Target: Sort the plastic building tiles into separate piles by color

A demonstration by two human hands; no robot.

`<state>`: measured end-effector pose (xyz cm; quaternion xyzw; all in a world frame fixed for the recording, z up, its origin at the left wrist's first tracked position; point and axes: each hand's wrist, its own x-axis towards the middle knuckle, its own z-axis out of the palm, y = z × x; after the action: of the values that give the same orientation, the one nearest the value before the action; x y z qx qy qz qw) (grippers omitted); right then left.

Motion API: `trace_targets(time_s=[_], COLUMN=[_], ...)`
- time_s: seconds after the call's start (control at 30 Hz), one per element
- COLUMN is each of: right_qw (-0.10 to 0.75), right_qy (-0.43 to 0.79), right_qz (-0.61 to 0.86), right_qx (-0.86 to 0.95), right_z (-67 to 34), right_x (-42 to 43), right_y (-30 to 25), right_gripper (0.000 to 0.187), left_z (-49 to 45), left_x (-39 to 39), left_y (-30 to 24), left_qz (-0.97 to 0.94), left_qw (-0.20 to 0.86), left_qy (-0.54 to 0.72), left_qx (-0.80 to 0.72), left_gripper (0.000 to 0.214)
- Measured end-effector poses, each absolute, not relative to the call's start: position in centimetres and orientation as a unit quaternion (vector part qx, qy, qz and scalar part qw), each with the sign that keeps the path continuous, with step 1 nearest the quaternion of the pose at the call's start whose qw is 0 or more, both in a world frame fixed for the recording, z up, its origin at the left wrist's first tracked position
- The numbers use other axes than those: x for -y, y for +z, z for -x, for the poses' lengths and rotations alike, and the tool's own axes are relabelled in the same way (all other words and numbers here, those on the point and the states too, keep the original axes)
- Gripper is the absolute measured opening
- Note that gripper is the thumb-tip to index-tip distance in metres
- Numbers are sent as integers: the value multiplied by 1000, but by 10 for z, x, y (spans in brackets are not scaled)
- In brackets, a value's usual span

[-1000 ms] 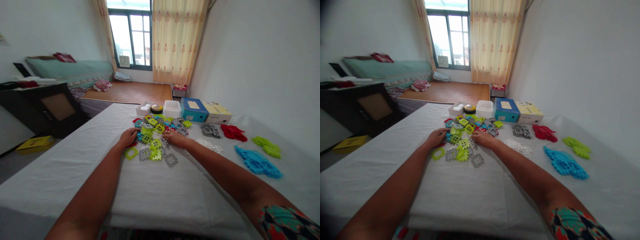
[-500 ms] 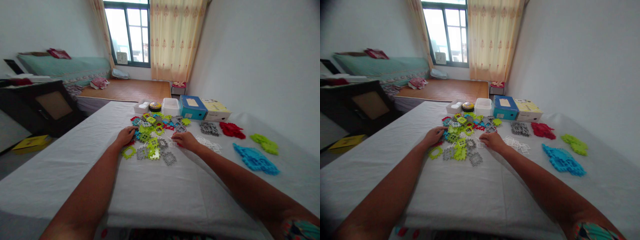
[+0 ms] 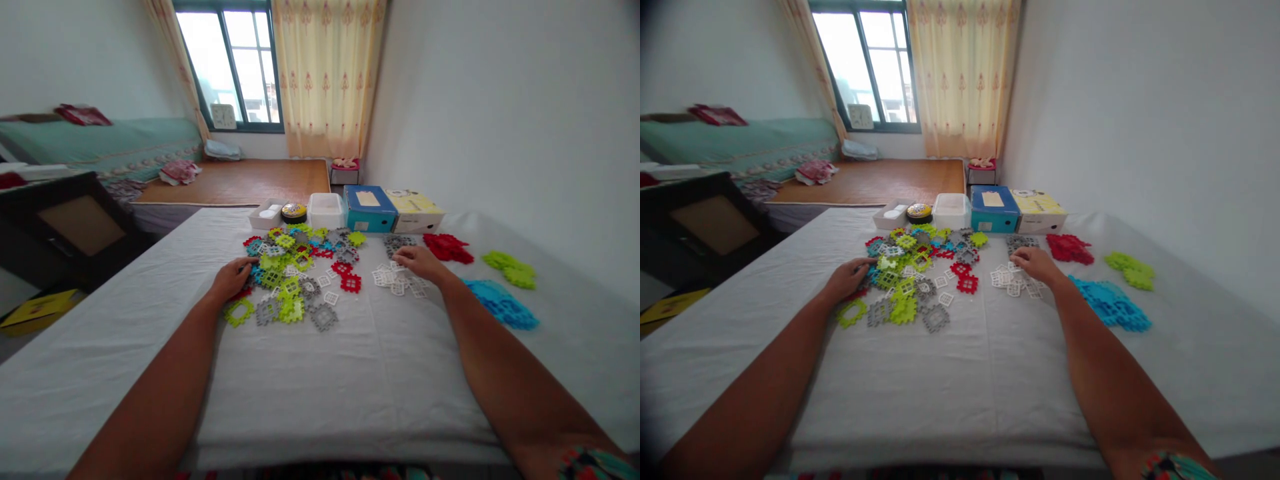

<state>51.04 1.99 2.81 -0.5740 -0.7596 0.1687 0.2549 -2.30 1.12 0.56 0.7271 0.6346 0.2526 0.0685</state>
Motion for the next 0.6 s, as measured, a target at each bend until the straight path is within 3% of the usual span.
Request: trace_targets(time_s=[0.2, 0.33, 0.47, 0.6], right_qw=[231, 221, 219, 264], right_qy=[183, 180, 133, 90], right_qz=[615, 627, 618, 451], right_qx=[732, 725, 743, 848], right_z=[-511, -500, -469, -412], right_x=[-17, -15, -6, 18], right_y=[29, 32, 34, 30], right_gripper=[56, 64, 59, 31], left_z=[24, 23, 21, 20], left_x=[-11, -11, -10, -9], left_y=[6, 6, 6, 8], left_qz=[-724, -724, -726, -728], left_qw=[71, 70, 68, 67], left_qy=[248, 244, 249, 251], left_qx=[-639, -642, -637, -635], left_gripper=[48, 49, 49, 48])
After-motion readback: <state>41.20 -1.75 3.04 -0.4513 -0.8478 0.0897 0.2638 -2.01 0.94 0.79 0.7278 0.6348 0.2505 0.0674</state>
